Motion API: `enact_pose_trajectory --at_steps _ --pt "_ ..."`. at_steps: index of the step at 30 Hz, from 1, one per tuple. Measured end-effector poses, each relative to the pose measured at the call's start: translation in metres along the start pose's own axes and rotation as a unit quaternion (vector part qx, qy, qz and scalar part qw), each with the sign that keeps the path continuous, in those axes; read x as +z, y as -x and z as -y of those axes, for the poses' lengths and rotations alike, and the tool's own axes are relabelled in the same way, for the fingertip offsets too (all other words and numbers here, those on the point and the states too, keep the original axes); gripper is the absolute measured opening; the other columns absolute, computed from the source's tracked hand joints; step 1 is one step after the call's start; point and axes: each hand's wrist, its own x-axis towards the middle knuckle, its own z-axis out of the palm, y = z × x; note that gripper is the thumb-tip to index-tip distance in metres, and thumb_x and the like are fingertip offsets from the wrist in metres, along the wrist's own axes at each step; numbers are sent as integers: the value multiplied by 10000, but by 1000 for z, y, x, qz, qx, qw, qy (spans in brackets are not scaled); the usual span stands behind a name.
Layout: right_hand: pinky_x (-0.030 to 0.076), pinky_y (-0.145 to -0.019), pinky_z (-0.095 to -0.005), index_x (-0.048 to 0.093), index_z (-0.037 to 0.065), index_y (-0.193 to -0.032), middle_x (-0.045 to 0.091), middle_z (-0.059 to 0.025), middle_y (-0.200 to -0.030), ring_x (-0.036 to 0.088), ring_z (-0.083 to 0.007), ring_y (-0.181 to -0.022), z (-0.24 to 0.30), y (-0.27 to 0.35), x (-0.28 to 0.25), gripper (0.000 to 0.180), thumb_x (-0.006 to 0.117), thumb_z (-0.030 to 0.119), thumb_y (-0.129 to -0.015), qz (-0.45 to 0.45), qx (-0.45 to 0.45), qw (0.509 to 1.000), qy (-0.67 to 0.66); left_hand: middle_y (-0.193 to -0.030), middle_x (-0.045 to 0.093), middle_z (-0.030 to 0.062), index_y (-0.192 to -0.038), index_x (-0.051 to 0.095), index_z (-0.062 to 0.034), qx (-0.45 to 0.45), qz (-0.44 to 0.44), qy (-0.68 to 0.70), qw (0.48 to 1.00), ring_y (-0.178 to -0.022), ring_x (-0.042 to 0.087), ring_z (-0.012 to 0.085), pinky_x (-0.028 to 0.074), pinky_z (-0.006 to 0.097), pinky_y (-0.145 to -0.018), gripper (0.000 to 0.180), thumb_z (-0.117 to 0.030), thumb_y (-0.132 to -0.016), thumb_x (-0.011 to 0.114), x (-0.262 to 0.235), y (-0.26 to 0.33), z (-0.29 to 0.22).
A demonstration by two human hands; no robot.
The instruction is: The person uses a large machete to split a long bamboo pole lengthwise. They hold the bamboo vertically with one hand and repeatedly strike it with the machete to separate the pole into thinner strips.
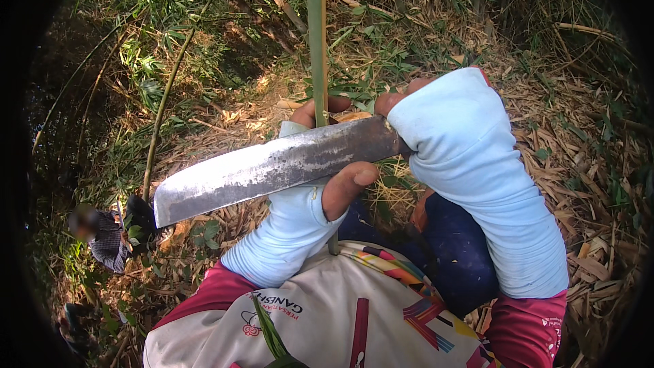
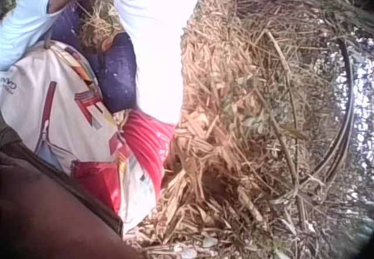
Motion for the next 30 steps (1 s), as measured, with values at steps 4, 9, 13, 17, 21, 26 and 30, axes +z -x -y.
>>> enact_pose_trajectory --at_steps 4,9,13,17,21,26,30 --pt "502 -579 -402 695 158 -906 594 -60 -675 647 -262 -641 0 2 2 252 700 153 -654 -5 11 1000 4 -1126 590 122 -1316 408 24 11 -1 6 1000 -1029 605 182 497 303 -892 899 -429 -712 896 1 0 -1" --pt "475 -559 -397 696 161 -911 583 -41 -653 637 -250 -618 -1 1 3 255 711 164 -656 -27 -9 999 19 -1112 600 114 -1294 417 19 22 -6 -15 1000 -1017 606 178 498 300 -883 872 -424 -716 896 0 0 0" --pt "459 -568 -392 694 157 -905 582 -25 -646 635 -238 -618 -2 2 5 243 713 182 -665 -27 -5 999 24 -1090 615 107 -1267 422 15 9 -11 5 1000 -1002 606 169 498 301 -877 859 -434 -711 897 1 0 1" --pt "451 -591 -399 695 159 -901 591 -21 -652 637 -230 -631 -1 1 3 223 705 197 -682 -25 -3 999 38 -1079 621 102 -1240 424 14 5 -17 16 1000 -983 606 163 497 300 -868 843 -446 -713 894 3 1 1" --pt "450 -600 -406 695 161 -902 599 -17 -656 641 -227 -638 0 1 1 205 693 205 -701 -20 2 998 54 -1070 623 100 -1207 441 14 9 -20 -4 1000 -962 604 156 493 293 -847 804 -444 -721 888 3 1 0" --pt "464 -573 -393 695 157 -902 605 -22 -652 650 -227 -641 0 0 0 194 685 204 -714 -14 11 999 47 -1014 637 83 -1178 467 8 27 -25 -54 998 -929 606 145 491 291 -823 711 -373 -743 881 2 0 1" --pt "471 -546 -380 693 151 -899 600 -40 -646 645 -240 -620 -4 2 9 201 690 197 -704 -40 19 999 27 -982 646 66 -1190 469 2 21 -24 -69 997 -909 610 138 492 286 -827 649 -276 -761 869 1 -3 4"
